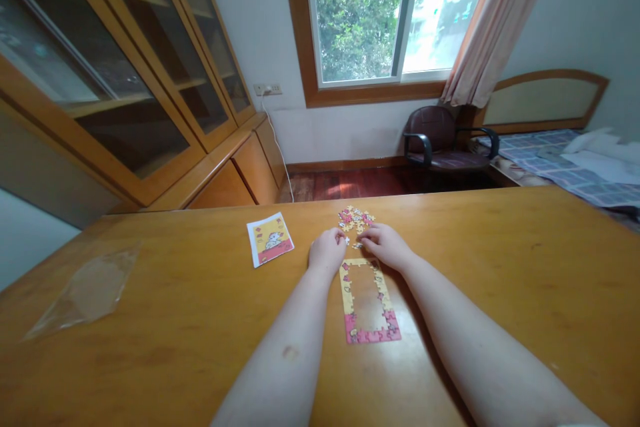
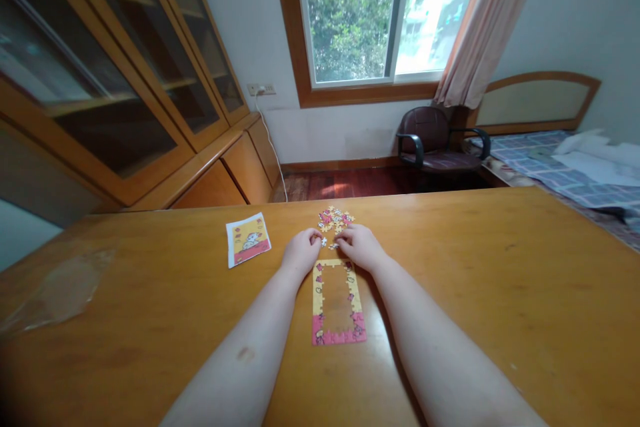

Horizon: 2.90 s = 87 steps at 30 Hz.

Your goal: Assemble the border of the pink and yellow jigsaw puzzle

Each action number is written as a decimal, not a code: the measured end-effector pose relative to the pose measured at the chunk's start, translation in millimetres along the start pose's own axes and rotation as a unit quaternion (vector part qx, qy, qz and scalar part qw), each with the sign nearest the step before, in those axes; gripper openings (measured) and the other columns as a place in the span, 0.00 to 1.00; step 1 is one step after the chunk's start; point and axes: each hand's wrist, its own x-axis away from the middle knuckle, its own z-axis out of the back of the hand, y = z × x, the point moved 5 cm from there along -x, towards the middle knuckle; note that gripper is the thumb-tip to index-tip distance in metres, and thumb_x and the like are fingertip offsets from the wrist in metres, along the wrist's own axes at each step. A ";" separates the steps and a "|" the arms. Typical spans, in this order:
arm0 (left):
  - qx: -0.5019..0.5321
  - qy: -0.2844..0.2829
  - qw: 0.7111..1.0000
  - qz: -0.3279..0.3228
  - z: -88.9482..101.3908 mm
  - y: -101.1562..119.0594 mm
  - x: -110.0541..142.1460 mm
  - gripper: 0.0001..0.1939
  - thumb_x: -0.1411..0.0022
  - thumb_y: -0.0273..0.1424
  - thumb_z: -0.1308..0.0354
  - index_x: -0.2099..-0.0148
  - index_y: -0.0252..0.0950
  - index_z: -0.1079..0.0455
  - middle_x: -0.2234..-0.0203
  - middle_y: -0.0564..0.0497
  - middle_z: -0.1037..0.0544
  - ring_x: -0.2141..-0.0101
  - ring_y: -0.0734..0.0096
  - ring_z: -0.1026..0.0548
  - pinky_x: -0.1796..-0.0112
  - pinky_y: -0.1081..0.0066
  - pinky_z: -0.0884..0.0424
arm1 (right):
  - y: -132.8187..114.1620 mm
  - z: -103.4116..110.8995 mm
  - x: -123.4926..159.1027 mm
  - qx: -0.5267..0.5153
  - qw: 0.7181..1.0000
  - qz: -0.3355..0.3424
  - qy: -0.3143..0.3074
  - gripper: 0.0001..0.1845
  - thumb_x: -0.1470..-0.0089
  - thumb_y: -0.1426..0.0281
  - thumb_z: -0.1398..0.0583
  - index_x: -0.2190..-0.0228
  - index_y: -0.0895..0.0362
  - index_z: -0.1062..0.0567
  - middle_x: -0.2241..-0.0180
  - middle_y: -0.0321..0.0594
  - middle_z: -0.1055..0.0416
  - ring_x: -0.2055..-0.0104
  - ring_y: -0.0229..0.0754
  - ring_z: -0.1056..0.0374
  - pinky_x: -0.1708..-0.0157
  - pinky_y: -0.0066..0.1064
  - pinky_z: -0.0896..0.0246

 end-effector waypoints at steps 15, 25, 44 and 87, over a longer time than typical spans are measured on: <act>-0.122 -0.001 0.992 -0.016 -8.5 -7.7 -0.5 0.27 0.37 0.48 0.53 0.38 0.48 0.40 0.36 0.44 0.44 0.37 0.49 0.49 0.40 0.48 0.56 | 6.4 2.6 0.2 0.060 0.995 -0.056 0.054 0.14 0.45 0.66 0.42 0.58 0.56 0.24 0.56 0.43 0.27 0.52 0.46 0.36 0.48 0.37 0.44; -0.092 0.047 0.995 0.014 0.6 -3.6 0.3 0.22 0.39 0.35 0.49 0.43 0.42 0.34 0.42 0.45 0.35 0.42 0.57 0.39 0.42 0.58 0.44 | 12.9 6.1 0.4 0.078 0.989 -0.108 0.060 0.15 0.44 0.68 0.45 0.56 0.56 0.24 0.55 0.43 0.27 0.50 0.45 0.36 0.48 0.36 0.44; -0.061 0.005 0.993 -0.104 -5.6 16.8 5.5 0.15 0.39 0.31 0.50 0.53 0.44 0.26 0.50 0.52 0.25 0.44 0.62 0.36 0.40 0.56 0.49 | 5.7 -3.9 -1.5 0.096 0.995 -0.013 0.002 0.15 0.44 0.69 0.45 0.58 0.52 0.21 0.53 0.40 0.25 0.46 0.45 0.36 0.43 0.41 0.49; -0.022 0.017 0.994 -0.102 -2.0 17.4 4.2 0.17 0.37 0.32 0.51 0.48 0.38 0.30 0.51 0.48 0.25 0.49 0.63 0.32 0.46 0.65 0.40 | 2.4 5.6 1.9 0.120 0.989 -0.055 0.060 0.13 0.40 0.66 0.47 0.59 0.54 0.25 0.55 0.44 0.26 0.48 0.46 0.37 0.39 0.48 0.60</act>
